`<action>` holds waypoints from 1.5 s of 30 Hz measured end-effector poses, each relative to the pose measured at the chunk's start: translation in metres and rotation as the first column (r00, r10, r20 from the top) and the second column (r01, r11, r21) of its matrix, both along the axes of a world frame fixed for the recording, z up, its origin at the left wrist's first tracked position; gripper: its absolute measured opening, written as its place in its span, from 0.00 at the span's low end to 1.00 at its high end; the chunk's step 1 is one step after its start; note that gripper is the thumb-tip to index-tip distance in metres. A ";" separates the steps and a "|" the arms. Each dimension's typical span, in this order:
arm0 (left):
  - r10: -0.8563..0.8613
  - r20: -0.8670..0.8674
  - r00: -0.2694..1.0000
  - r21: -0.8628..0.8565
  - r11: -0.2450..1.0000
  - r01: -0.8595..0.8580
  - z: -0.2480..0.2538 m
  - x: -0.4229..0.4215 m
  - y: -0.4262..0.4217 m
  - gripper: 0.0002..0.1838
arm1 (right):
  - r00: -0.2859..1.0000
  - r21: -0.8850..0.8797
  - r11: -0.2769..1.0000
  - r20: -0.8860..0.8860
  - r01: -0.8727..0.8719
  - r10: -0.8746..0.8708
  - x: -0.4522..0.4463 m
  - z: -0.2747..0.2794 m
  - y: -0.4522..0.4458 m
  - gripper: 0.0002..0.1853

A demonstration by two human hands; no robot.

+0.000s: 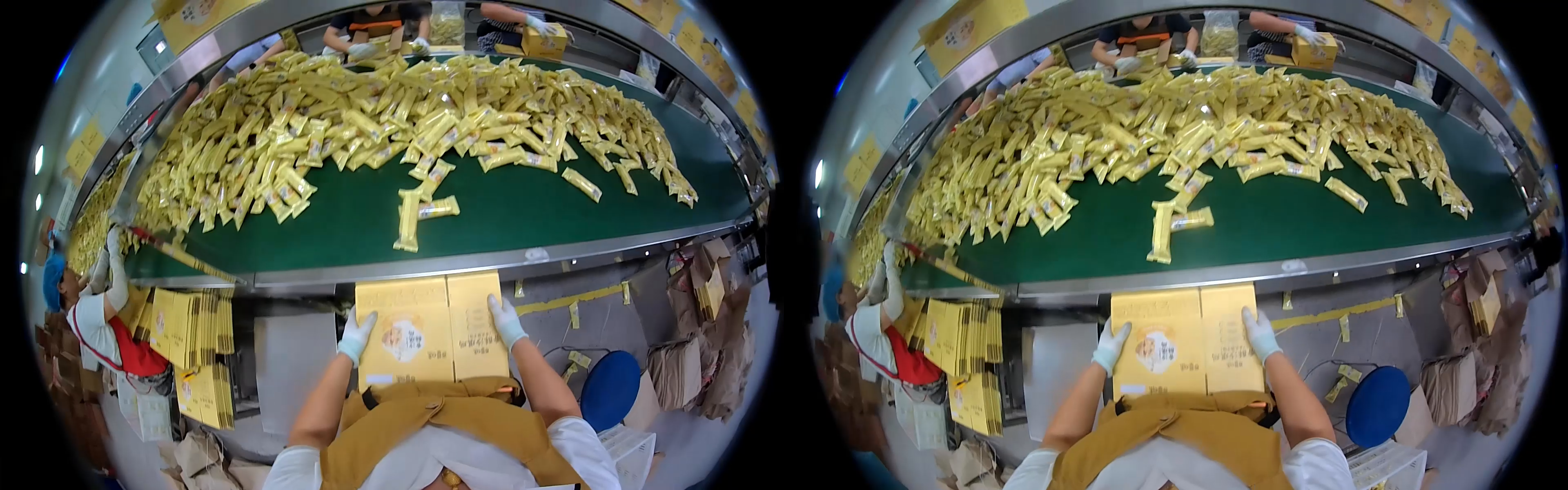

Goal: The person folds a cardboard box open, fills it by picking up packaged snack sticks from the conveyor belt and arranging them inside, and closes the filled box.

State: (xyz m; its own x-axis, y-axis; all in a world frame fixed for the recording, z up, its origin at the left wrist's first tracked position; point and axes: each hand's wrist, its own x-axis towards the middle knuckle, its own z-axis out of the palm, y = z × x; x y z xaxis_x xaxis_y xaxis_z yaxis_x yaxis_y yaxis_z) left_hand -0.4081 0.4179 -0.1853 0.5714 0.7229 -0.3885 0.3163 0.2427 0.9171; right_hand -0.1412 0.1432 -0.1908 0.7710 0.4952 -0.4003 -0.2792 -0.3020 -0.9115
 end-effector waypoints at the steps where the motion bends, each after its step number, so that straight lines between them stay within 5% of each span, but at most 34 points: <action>1: -0.006 -0.046 0.999 0.014 1.000 0.006 -0.001 -0.001 0.000 0.38 | 1.000 -0.032 0.999 0.010 -0.023 0.023 0.001 0.006 -0.001 0.34; 3: -0.129 -0.145 0.981 0.034 0.990 0.135 -0.018 -0.009 0.014 0.43 | 0.997 -0.100 0.993 0.024 -0.067 0.070 0.001 0.018 -0.002 0.38; 7: -0.191 -0.494 0.848 0.159 0.939 0.304 0.037 0.002 0.014 0.48 | 0.888 -0.408 0.913 0.413 -0.021 0.205 -0.008 0.026 0.003 0.49; 9: -0.097 -0.482 0.871 0.304 0.914 0.269 0.039 0.011 0.004 0.55 | 0.900 -0.406 0.913 0.385 -0.035 0.205 -0.017 0.048 0.013 0.49; 12: -0.045 -0.159 0.986 0.267 0.960 0.087 0.006 0.010 0.001 0.53 | 0.921 -0.291 0.952 0.338 -0.092 0.192 -0.017 0.067 0.006 0.48; 16: -0.066 -0.180 0.982 0.248 0.962 0.110 0.006 0.002 0.000 0.50 | 0.920 -0.022 0.980 0.339 -0.199 0.194 -0.014 0.064 -0.015 0.43; 17: -0.062 -0.197 0.978 0.244 0.964 0.110 0.011 0.001 -0.001 0.49 | 0.952 0.000 0.980 0.236 -0.200 0.194 -0.015 0.060 -0.017 0.41; 20: -0.037 -0.201 0.979 0.290 0.952 0.095 0.014 -0.004 -0.007 0.46 | 0.938 -0.026 0.988 0.313 -0.149 0.150 -0.018 0.053 -0.019 0.39; 26: 0.062 -0.109 0.992 0.278 0.960 -0.029 0.012 -0.006 -0.028 0.41 | 0.936 0.401 0.879 -0.328 0.259 -0.126 -0.018 0.063 -0.032 0.33; 27: 0.069 -0.103 0.992 0.273 0.961 -0.039 0.008 -0.007 -0.028 0.41 | 0.962 0.260 0.944 -0.232 0.202 -0.142 -0.018 0.069 -0.034 0.33; 31: 0.149 -0.071 0.986 0.334 0.935 -0.117 0.040 0.005 -0.043 0.40 | 0.985 0.178 0.983 0.156 0.038 -0.066 -0.047 0.094 -0.026 0.31; 33: 0.208 -0.078 0.975 0.436 0.887 -0.154 0.042 0.007 -0.043 0.38 | 0.995 0.081 0.997 0.097 0.000 -0.007 -0.049 0.104 -0.032 0.29; 34: 0.182 0.017 0.983 0.381 0.908 -0.175 0.052 0.008 -0.043 0.38 | 0.998 0.037 0.999 0.064 -0.032 0.029 -0.046 0.114 -0.032 0.27; 35: 0.165 0.111 0.980 0.326 0.926 -0.193 0.064 0.006 -0.043 0.37 | 0.966 0.202 0.972 -0.199 -0.122 0.162 -0.037 0.121 -0.041 0.26; 36: 0.152 0.205 0.967 0.271 0.941 -0.205 0.073 0.004 -0.041 0.37 | 0.951 0.236 0.950 -0.180 -0.205 0.251 -0.036 0.110 -0.049 0.26; 38: 0.012 0.212 0.977 0.430 0.897 -0.105 0.081 0.008 -0.033 0.34 | 0.899 0.296 0.881 -0.126 -0.369 0.419 -0.027 0.080 -0.062 0.27; 42: -0.277 0.141 0.951 0.630 0.766 0.130 0.130 0.047 -0.036 0.35 | 0.965 0.248 0.939 -0.045 -0.238 0.257 0.011 0.103 -0.095 0.27; 44: -0.416 -0.022 0.909 0.674 0.666 0.321 0.152 0.069 -0.041 0.36 | 0.997 0.366 0.931 -0.063 -0.012 0.038 0.034 0.119 -0.121 0.25; 45: -0.499 -0.116 0.859 0.771 0.500 0.395 0.154 0.082 -0.039 0.36 | 0.980 0.509 0.841 -0.159 0.184 -0.118 0.046 0.119 -0.133 0.25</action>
State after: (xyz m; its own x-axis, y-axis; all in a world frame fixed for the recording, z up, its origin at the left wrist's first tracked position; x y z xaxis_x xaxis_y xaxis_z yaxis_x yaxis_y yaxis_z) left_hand -0.3261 0.3793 -0.0313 0.9032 0.3509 0.2473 0.0678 -0.6855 0.7249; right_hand -0.0949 0.0106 -0.0719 0.8172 0.5370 -0.2092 -0.3967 0.2608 -0.8801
